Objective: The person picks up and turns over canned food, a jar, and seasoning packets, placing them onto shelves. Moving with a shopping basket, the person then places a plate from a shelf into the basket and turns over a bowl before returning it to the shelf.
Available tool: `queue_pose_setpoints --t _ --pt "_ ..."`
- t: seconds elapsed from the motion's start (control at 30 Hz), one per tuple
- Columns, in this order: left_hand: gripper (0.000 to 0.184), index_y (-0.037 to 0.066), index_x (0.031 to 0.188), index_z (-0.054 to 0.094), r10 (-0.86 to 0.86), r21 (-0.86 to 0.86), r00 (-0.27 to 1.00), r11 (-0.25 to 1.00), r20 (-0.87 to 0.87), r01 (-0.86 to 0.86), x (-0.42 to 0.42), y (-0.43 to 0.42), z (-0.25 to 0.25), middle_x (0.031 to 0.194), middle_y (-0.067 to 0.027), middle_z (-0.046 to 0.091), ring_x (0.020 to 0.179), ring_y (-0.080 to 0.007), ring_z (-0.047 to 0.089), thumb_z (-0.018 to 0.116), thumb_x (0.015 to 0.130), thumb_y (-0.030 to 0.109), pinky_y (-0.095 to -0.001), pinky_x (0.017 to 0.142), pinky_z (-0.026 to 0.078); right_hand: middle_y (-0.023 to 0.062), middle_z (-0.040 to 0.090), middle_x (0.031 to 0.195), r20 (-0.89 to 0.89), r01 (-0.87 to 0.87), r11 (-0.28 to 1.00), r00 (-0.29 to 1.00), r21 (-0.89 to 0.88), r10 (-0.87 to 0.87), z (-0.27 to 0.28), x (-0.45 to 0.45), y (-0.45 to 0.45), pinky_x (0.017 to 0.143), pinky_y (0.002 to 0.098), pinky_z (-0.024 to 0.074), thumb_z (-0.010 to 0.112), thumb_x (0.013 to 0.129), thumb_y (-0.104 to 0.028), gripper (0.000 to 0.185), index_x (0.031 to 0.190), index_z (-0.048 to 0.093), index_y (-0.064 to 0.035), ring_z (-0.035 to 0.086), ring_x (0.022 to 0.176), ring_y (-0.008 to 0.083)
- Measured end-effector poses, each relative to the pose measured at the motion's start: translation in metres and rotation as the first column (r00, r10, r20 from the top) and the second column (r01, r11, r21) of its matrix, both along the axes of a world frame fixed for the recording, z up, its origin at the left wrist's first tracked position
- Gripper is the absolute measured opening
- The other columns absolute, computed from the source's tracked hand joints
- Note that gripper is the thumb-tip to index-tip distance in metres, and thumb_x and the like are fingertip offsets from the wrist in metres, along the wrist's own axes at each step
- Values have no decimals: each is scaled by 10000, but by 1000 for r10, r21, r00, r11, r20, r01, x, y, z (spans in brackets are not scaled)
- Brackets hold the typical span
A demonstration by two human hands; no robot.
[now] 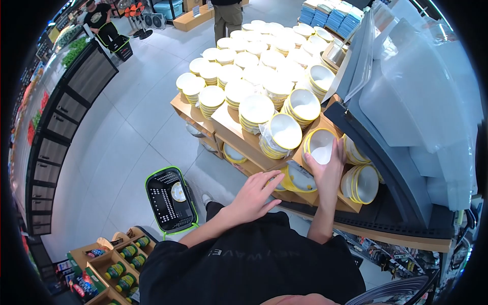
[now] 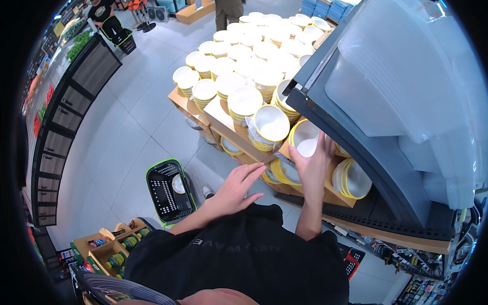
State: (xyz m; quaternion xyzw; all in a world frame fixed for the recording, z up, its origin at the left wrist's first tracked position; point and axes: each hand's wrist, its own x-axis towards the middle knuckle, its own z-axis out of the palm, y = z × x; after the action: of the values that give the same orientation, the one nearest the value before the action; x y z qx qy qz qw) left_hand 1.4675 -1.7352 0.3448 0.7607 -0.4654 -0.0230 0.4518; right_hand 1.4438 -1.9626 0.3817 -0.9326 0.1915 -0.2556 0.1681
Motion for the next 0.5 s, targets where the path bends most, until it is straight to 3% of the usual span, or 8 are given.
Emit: queue_pose_setpoints --t 0.23,0.4,0.47,0.5 --pt "675 8 1368 420 -9 -13 1000 1000 1 9 5 2 -2 1333 -163 474 1154 -345 490 727 790 175 -438 997 385 304 372 1426 15 -19 999 1000 -31 20 -4 -2 -1 1102 462 277 804 705 -284 832 1359 415 55 340 1332 435" --pt "524 20 1252 534 -4 -36 999 999 39 5 11 6 -4 1269 -143 534 1117 -337 526 729 789 172 -446 973 408 303 368 1429 26 -27 1000 999 6 27 0 -2 4 1109 474 259 816 694 -269 842 1362 413 47 317 1349 431" --pt "484 13 1212 556 -1 -86 997 996 72 7 19 12 -9 1193 -141 576 1061 -335 557 729 788 169 -443 935 434 281 454 1357 66 58 971 997 -232 -43 9 -5 12 1080 465 315 807 709 -224 791 1350 429 44 395 1301 411" --pt "444 5 1172 578 3 -136 995 991 104 11 25 16 -10 1117 -140 617 1005 -334 587 728 787 167 -439 897 459 281 454 1357 64 53 972 997 -231 -39 13 -11 17 1080 465 315 807 709 -224 791 1350 429 44 395 1301 411"
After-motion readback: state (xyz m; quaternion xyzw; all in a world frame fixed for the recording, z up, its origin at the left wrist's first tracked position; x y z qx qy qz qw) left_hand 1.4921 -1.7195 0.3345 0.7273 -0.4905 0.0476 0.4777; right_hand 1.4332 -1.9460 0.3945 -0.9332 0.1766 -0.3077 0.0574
